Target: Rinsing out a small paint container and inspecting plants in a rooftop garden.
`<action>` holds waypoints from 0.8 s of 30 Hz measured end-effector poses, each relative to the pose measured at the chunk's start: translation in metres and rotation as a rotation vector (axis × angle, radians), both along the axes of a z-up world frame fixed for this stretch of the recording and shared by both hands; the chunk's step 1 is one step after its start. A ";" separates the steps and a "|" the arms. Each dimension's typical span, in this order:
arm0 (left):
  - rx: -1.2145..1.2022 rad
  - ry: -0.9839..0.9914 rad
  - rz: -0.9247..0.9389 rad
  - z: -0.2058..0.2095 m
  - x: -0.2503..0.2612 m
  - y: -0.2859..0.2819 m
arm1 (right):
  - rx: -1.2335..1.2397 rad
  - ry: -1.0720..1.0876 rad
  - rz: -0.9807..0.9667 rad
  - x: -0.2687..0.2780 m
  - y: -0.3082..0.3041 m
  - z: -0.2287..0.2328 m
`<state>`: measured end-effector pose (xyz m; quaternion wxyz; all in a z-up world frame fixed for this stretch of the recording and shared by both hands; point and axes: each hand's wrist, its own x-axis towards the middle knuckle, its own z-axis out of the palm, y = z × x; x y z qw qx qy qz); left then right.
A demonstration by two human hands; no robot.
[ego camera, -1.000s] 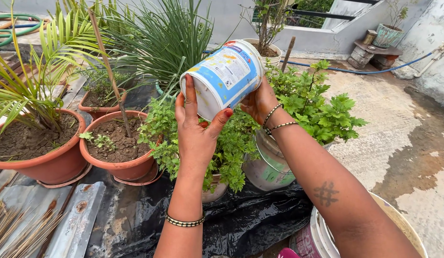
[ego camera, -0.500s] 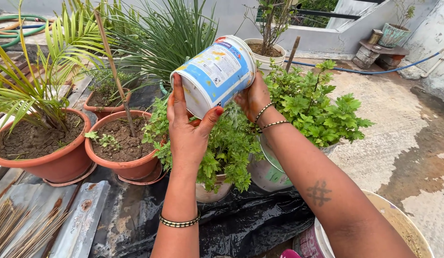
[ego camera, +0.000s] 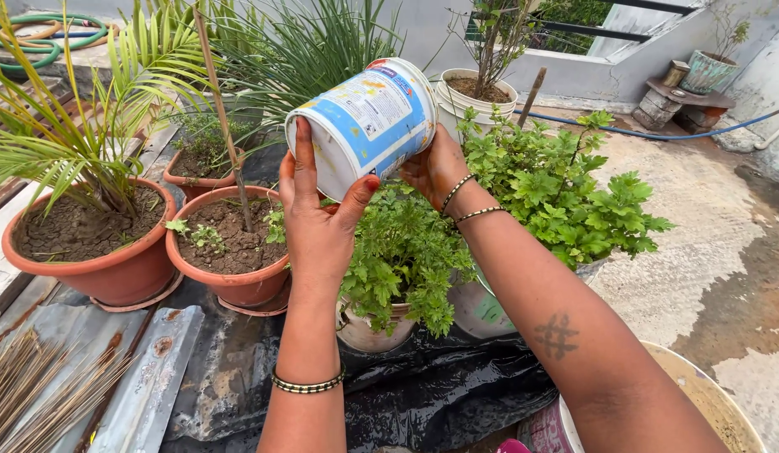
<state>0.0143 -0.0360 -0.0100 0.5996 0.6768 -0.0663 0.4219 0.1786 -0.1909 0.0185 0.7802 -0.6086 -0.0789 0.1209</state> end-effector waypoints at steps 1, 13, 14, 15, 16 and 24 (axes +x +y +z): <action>-0.002 0.002 0.004 -0.004 0.003 0.003 | -0.002 0.002 0.004 0.002 0.001 -0.003; -0.020 -0.020 -0.022 -0.001 0.001 0.007 | 0.204 -0.140 -0.066 -0.001 0.011 -0.002; -0.027 -0.056 -0.044 -0.002 0.002 0.007 | 0.158 -0.132 -0.007 -0.008 0.011 0.004; -0.034 -0.093 -0.066 -0.002 0.003 0.007 | 0.112 -0.126 0.053 -0.014 0.012 0.012; -0.034 -0.094 -0.065 -0.002 0.003 0.007 | 0.112 -0.127 0.054 -0.009 0.010 0.009; -0.010 -0.035 -0.024 -0.005 0.006 0.006 | -0.037 -0.100 0.046 -0.022 0.000 0.016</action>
